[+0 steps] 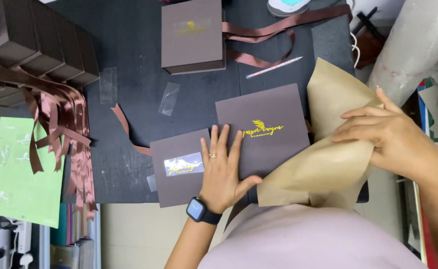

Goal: The person places a gold logo sticker on a brown box, smooths it with a pen, and then uses a handheld heat tool to press the sticker onto the box. The person repeats this process on multiple boxes, handling each one individually.

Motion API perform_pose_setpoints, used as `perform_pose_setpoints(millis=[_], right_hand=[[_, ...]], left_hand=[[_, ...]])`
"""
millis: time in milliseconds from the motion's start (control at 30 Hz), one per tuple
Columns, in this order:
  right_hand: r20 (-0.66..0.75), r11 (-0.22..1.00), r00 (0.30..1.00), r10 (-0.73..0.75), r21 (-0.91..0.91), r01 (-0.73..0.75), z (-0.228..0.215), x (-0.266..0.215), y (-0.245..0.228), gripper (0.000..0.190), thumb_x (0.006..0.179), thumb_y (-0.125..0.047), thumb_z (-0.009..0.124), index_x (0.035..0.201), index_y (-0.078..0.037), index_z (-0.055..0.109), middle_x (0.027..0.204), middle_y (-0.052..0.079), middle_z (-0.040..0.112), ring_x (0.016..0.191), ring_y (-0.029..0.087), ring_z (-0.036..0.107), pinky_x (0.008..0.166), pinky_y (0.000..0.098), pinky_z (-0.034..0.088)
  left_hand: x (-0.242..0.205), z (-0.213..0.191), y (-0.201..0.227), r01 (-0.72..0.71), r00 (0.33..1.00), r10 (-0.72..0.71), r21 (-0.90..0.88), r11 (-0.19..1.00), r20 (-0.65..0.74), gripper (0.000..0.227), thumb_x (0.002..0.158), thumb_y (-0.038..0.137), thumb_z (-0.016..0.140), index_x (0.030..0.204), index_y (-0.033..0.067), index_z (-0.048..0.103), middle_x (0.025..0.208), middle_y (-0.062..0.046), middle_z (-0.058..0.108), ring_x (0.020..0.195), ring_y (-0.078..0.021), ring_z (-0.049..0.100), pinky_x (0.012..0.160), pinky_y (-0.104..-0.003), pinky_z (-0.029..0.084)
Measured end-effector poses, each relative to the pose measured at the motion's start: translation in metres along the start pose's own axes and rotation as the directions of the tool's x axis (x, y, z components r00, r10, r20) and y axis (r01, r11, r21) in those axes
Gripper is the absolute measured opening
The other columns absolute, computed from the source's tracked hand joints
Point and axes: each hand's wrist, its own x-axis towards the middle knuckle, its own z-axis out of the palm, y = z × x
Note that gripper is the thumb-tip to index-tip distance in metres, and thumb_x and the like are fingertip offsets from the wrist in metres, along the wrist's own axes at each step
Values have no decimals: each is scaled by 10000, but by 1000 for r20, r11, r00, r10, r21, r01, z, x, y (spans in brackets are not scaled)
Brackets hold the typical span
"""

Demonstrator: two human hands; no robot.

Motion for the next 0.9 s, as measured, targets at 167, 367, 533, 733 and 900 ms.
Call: perform_pose_setpoints(millis=[167, 367, 533, 733, 900], right_hand=[[-21, 995, 996, 88, 55, -87, 1, -21, -2, 201, 810, -241, 735, 987, -302, 810, 1032, -77, 773, 1175, 140, 658, 1363, 582, 145], [-33, 987, 991, 131, 94, -127, -2, -28, -6, 185, 815, -231, 739, 977, -282, 813, 982, -110, 791, 1157, 132, 664, 1356, 599, 151], [-68, 976, 980, 185, 125, -176, 3, -39, 3, 239, 761, -211, 795, 989, -281, 814, 1043, -35, 780, 1180, 129, 667, 1383, 551, 144], [-89, 981, 982, 165, 115, -155, 12, -41, 7, 222, 776, -225, 779, 988, -285, 809, 1042, -17, 772, 1151, 122, 676, 1383, 528, 152], [-84, 988, 990, 116, 112, -107, 12, -42, 7, 178, 800, -222, 761, 967, -266, 801, 966, -107, 782, 1131, 126, 680, 1358, 602, 159]], left_hand=[[4, 11, -1, 40, 999, -32, 195, 980, -42, 965, 843, 797, 483, 1548, 145, 389, 1637, -216, 258, 1537, -470, 179, 1191, -704, 183], [2, 9, 2, -13, 995, 32, 197, 980, -94, 759, 901, 663, 603, 1433, 124, 549, 1582, -237, 315, 1500, -487, 242, 1186, -692, 240], [10, 10, 9, 24, 999, -19, 157, 987, -33, 879, 890, 694, 559, 1540, 127, 391, 1634, -223, 256, 1535, -468, 187, 1204, -691, 183], [34, 24, 34, 91, 996, -89, 230, 969, -19, 1026, 861, 761, 498, 1571, 44, 308, 1663, -197, 212, 1557, -415, 131, 1190, -707, 157], [34, 25, 44, 19, 999, -26, 240, 971, 24, 956, 880, 748, 477, 1562, 90, 352, 1658, -198, 233, 1556, -414, 152, 1170, -724, 182]])
